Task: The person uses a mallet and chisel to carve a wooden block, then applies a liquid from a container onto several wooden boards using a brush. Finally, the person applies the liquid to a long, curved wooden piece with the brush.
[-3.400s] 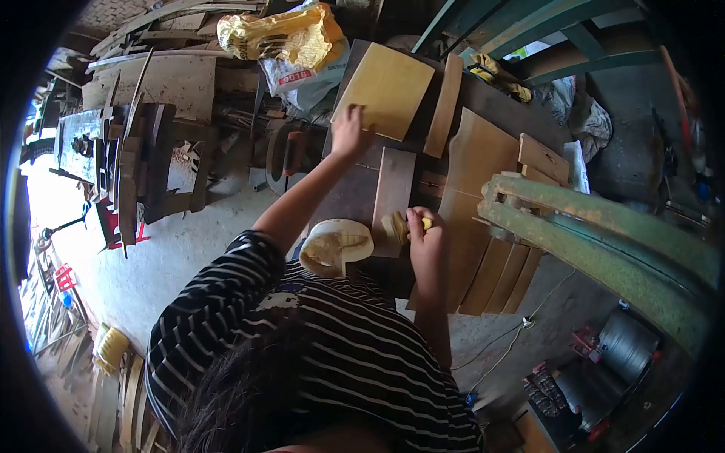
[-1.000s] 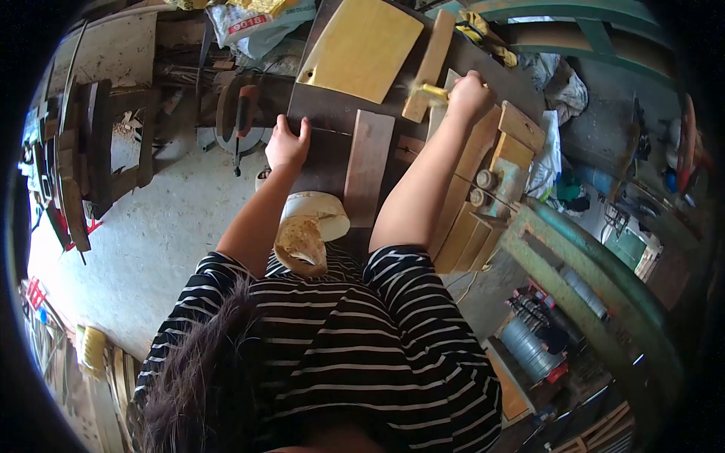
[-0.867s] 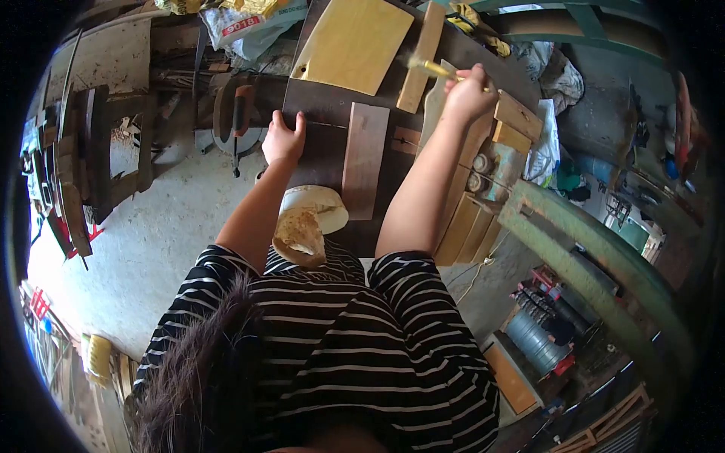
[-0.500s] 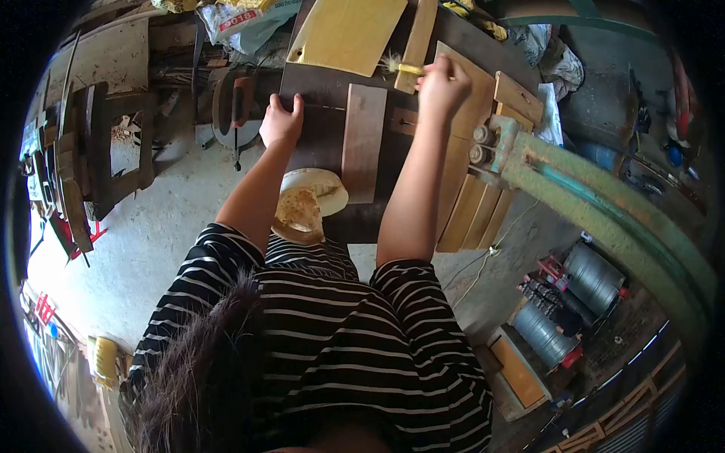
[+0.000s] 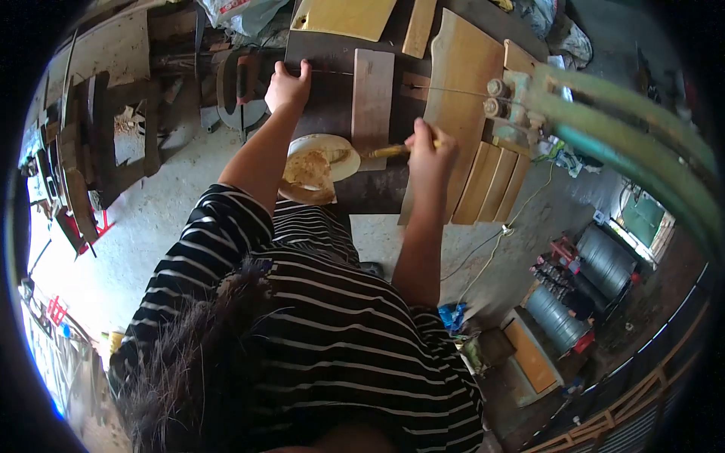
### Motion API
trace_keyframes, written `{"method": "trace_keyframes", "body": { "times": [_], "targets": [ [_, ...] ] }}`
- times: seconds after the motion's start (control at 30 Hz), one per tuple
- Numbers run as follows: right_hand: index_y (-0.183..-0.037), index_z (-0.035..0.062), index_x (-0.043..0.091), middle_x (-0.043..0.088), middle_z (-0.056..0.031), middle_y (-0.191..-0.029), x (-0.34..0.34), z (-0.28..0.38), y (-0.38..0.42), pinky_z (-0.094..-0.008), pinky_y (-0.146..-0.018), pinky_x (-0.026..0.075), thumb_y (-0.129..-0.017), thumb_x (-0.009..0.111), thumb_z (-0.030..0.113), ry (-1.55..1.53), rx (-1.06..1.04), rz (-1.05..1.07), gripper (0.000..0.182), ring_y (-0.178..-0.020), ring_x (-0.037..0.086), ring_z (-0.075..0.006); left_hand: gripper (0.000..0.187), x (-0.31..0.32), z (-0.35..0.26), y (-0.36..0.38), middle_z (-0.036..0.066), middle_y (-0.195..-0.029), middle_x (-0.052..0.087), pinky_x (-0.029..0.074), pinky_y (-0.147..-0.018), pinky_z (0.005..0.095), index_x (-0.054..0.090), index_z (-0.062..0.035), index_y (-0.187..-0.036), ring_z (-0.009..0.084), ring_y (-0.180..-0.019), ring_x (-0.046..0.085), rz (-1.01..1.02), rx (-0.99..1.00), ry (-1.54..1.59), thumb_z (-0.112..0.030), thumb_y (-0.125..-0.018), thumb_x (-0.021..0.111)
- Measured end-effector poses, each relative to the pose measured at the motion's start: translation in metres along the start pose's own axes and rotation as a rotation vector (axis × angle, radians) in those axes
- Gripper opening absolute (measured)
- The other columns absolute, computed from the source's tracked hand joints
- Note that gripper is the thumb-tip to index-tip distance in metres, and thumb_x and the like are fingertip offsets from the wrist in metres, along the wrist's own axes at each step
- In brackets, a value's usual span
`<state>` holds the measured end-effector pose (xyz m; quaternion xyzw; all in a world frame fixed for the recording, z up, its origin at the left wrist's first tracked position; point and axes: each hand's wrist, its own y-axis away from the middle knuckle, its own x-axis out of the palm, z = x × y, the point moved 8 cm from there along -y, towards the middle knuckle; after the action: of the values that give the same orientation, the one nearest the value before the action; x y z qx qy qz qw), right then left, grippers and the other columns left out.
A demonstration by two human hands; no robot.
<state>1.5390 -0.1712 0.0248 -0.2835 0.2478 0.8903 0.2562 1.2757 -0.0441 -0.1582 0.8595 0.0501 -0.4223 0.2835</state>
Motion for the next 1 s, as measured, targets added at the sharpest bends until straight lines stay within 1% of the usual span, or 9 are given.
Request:
{"method": "trace_keyframes", "body": {
  "times": [0.13,0.17,0.33,0.4,0.47,0.53,0.67,0.87,1.0],
  "targets": [
    [-0.063,-0.0002,0.057,0.055,-0.0045,-0.055,-0.034,-0.015,0.064,-0.0265,-0.042,0.036,-0.090,0.056,0.020,-0.104,0.070,-0.118,0.033,-0.043,0.049,-0.0102,0.058,0.004,0.000,-0.003,0.021,-0.105,0.061,0.049,-0.079,0.0468,0.046,-0.0059,-0.113,0.0378,-0.093,0.062,0.014,0.037,0.038,-0.055,-0.083,0.047],
    [-0.066,0.0000,0.057,0.056,-0.0044,-0.058,-0.036,-0.020,0.076,-0.0249,-0.042,0.038,-0.090,0.056,0.018,-0.125,0.015,-0.115,0.030,-0.044,0.050,-0.0096,0.064,0.003,-0.002,-0.002,0.024,-0.116,0.055,0.047,-0.083,0.0474,0.031,-0.0077,-0.133,0.0401,-0.100,0.058,0.030,0.082,0.093,-0.051,-0.087,0.043],
    [-0.074,-0.0004,0.057,0.057,-0.0054,-0.062,-0.042,-0.027,0.145,-0.0231,-0.045,0.047,-0.091,0.054,0.014,-0.445,-0.141,-0.226,0.022,-0.049,0.055,-0.0113,0.078,0.040,0.024,-0.045,0.024,-0.138,0.033,0.035,-0.098,0.0518,-0.008,-0.0153,-0.146,0.0425,-0.124,0.038,0.033,0.240,0.323,-0.053,-0.092,0.035],
    [-0.075,-0.0017,0.057,0.059,-0.0086,-0.066,-0.039,-0.033,0.161,-0.0247,-0.045,0.048,-0.092,0.052,0.015,-0.534,-0.130,-0.219,0.025,-0.051,0.058,-0.0136,0.072,0.014,0.016,-0.026,0.021,-0.139,0.033,0.027,-0.103,0.0518,0.007,-0.0131,-0.146,0.0382,-0.129,0.032,0.009,0.318,0.213,-0.052,-0.093,0.035],
    [-0.077,-0.0031,0.057,0.060,-0.0118,-0.071,-0.027,-0.044,0.172,-0.0266,-0.044,0.049,-0.093,0.050,0.019,-0.729,-0.069,-0.196,0.028,-0.052,0.059,-0.0161,0.062,-0.026,-0.005,0.014,0.019,-0.133,0.038,0.022,-0.105,0.0487,0.035,-0.0097,-0.136,0.0358,-0.127,0.032,0.030,0.937,0.386,-0.053,-0.092,0.038],
    [-0.079,-0.0043,0.057,0.060,-0.0140,-0.075,-0.013,-0.047,0.174,-0.0280,-0.043,0.050,-0.093,0.051,0.021,-0.801,-0.017,-0.185,0.030,-0.051,0.059,-0.0182,0.058,-0.090,-0.019,0.090,0.018,-0.122,0.046,0.025,-0.101,0.0479,0.052,-0.0074,-0.118,0.0334,-0.117,0.040,0.236,1.148,0.464,-0.056,-0.087,0.046],
    [-0.078,-0.0035,0.059,0.060,-0.0150,-0.080,0.022,-0.059,0.162,-0.0300,-0.045,0.052,-0.092,0.052,0.025,-0.825,0.109,-0.110,0.033,-0.052,0.060,-0.0203,0.061,-0.143,-0.010,0.204,0.011,-0.101,0.054,0.031,-0.093,0.0434,0.055,-0.0055,-0.107,0.0294,-0.100,0.049,0.275,1.423,-0.017,-0.054,-0.072,0.064],
    [-0.081,0.0033,0.061,0.058,-0.0028,-0.063,0.095,-0.072,0.142,-0.0229,-0.043,0.042,-0.091,0.056,0.024,-0.466,-0.105,0.090,0.024,-0.048,0.055,-0.0082,0.039,-0.121,0.020,0.226,0.011,-0.090,0.059,0.039,-0.082,0.0402,0.057,-0.0052,-0.098,0.0301,-0.089,0.055,0.173,1.250,0.017,-0.024,-0.068,0.074],
    [-0.078,0.0049,0.061,0.061,-0.0057,-0.064,0.094,-0.086,0.141,-0.0252,-0.042,0.043,-0.092,0.053,0.032,-0.871,0.164,0.258,0.031,-0.047,0.056,-0.0126,0.037,-0.121,0.023,0.243,0.011,-0.085,0.062,0.040,-0.082,0.0389,0.060,-0.0077,-0.102,0.0277,-0.086,0.059,0.156,1.295,0.009,-0.021,-0.070,0.072]
  ]
}}
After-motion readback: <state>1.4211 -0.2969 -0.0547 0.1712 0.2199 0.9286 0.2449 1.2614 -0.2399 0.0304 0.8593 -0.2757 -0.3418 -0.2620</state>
